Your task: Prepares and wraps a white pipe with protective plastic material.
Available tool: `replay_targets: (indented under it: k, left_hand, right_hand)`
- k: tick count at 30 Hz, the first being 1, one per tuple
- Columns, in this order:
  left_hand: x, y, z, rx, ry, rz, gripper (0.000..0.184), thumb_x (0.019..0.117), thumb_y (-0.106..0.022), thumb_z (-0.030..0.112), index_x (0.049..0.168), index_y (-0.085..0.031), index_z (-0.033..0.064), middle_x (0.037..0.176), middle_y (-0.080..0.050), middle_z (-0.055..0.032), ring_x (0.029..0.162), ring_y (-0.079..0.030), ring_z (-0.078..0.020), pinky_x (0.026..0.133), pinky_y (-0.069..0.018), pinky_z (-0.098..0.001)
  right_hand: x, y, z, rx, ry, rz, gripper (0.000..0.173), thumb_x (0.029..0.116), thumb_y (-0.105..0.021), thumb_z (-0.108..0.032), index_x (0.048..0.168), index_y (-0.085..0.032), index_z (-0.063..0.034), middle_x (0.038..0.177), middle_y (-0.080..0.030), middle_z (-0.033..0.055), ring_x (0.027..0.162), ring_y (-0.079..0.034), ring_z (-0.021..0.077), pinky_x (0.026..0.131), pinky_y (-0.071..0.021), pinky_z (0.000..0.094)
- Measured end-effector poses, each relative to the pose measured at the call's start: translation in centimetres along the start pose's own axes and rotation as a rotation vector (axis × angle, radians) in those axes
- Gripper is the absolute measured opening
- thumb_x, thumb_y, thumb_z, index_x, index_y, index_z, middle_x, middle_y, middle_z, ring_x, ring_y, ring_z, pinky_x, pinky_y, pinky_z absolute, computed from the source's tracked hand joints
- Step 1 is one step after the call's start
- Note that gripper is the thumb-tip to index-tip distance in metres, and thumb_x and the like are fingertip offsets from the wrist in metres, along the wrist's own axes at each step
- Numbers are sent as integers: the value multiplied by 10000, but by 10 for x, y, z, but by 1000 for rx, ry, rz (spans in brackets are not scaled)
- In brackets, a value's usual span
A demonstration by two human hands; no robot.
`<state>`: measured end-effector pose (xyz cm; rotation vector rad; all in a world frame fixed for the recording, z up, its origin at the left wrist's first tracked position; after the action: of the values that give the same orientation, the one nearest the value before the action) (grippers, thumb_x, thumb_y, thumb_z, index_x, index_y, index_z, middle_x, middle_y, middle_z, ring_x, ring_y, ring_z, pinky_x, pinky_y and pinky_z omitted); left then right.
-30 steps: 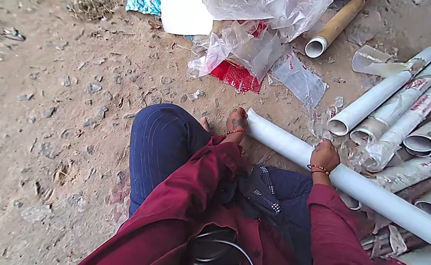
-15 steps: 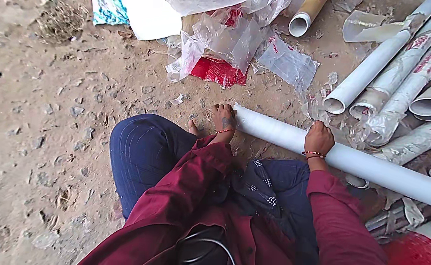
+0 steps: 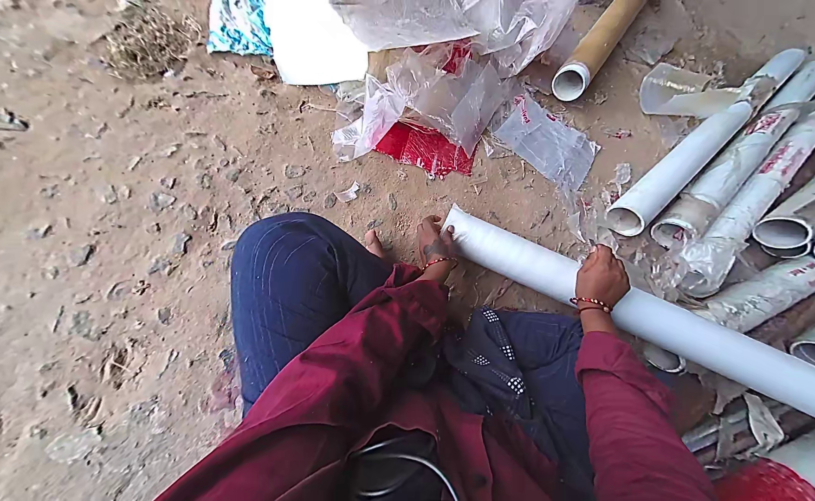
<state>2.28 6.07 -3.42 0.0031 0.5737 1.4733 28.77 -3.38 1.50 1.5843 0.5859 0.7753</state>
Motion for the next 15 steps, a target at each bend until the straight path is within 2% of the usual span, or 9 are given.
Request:
replay_targets:
  k: [2,3,4,6,9,12,15]
  left_hand:
    - [1,1,-3,11,-96,-15,402,1037,-596,71,1434,-570,10,1402,-576,-271,1250,-606,-417,1066,-483,-526]
    - [2,1,-3,40,-147,-23,357,1033,-595,62,1387,-632,37,1431,-570,-251,1266,-608,-405,1066,-489,-528]
    - [0,2,-3,62,-176,-35,313,1032,-599,66,1333,-679,46,1433,-578,-235,1276,-608,-386,1077,-488,-515]
    - [2,7,-1,121,-225,-64,255,1026,-620,92,1254,-721,35,1398,-610,-227,1257,-624,-391,1053,-501,-538]
    - [11,14,11,328,-278,-138,265,1038,-614,122,1263,-684,1,1347,-616,-256,1300,-564,-437,1061,-481,-556]
    - [27,11,21,643,-359,-257,305,1077,-519,119,1277,-611,-92,1345,-586,-298,1335,-514,-473,1069,-449,-575]
    - [34,11,27,854,-435,-387,295,1073,-487,59,1310,-601,-75,1360,-587,-283,1337,-519,-453,1062,-437,-569]
  right_hand:
    - [-4,4,-11,17,78,47,377,1103,-400,-150,1267,-658,71,1138,-714,302,1098,-691,472,923,-503,590]
    - [-5,3,-15,25,145,97,358,1090,-424,-132,1225,-680,78,1086,-725,307,1039,-707,485,874,-518,598]
    - [-8,0,-16,22,184,94,350,1085,-431,-123,1207,-685,83,1074,-725,310,1027,-706,492,866,-515,603]
    - [-9,-2,-14,9,155,-1,365,1097,-407,-133,1241,-662,85,1162,-702,313,1119,-672,486,944,-485,609]
    - [-2,-4,-9,-5,107,-17,381,1102,-393,-149,1279,-652,67,1216,-693,298,1177,-658,465,977,-485,592]
    - [-5,-6,-10,-23,134,23,365,1094,-406,-126,1250,-661,83,1186,-701,300,1147,-668,468,969,-489,582]
    - [-8,-6,-13,-54,95,-10,363,1093,-392,-109,1265,-649,82,1207,-695,292,1168,-656,458,981,-472,579]
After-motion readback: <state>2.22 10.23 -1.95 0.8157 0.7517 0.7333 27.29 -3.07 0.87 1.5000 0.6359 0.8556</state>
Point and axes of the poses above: each hand's wrist, its own x-axis towards the middle knuckle, its own y-axis out of the back of the hand, z = x × y, the point moved 2 cm from there along x, towards the middle knuckle
